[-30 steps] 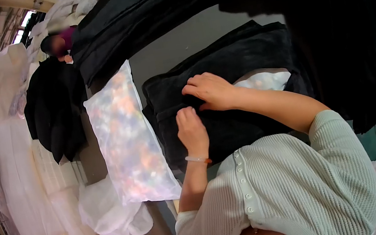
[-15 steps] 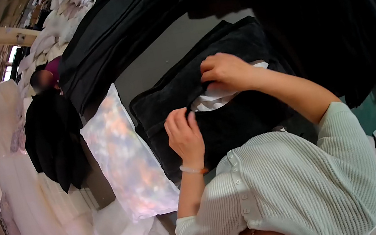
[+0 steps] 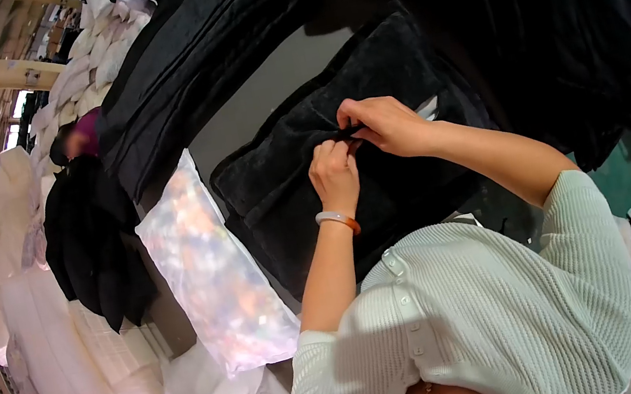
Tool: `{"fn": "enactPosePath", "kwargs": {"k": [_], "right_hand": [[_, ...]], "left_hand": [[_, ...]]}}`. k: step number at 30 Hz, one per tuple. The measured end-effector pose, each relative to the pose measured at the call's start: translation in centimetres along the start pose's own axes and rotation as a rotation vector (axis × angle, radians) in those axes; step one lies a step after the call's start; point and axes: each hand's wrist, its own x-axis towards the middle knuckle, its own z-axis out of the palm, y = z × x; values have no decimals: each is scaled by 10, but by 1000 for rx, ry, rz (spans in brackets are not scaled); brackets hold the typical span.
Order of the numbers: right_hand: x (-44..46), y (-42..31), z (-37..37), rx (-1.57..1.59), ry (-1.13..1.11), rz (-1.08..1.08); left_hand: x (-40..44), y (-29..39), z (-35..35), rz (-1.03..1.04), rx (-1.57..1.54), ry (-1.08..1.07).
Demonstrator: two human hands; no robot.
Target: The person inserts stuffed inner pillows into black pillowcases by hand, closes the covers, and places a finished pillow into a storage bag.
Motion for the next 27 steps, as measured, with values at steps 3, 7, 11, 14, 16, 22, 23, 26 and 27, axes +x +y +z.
{"fn": "enactPosePath", "kwargs": {"k": [3,7,11,14,16,22,23,26,27], "right_hand": [[-4,3,-9,12,-32,-35],[-10,30,-9,-210,-85,-240],[-7,45,-6,-188,-50,-249],[-6,52,-5,-141,-42,-222],[-4,55,-7,-94,-32,-206],[-4,63,-6,-26,-2,-255],[-4,64,-7,-23,-5,-262],[-5,68,-6,52,9,-237],[-5,70,-6,66,17,-243]], "left_hand": [[5,-3,-6,-7,114,2],[12,11,-14,91,226,26],[16,17,-26,69,279,82],[2,16,-49,-30,407,104],[-17,9,-58,-262,461,56],[-18,8,-47,-459,473,-23],[-15,10,-45,-459,498,-8],[-11,14,-40,-475,537,34],[-12,11,-40,-506,469,48]]}}
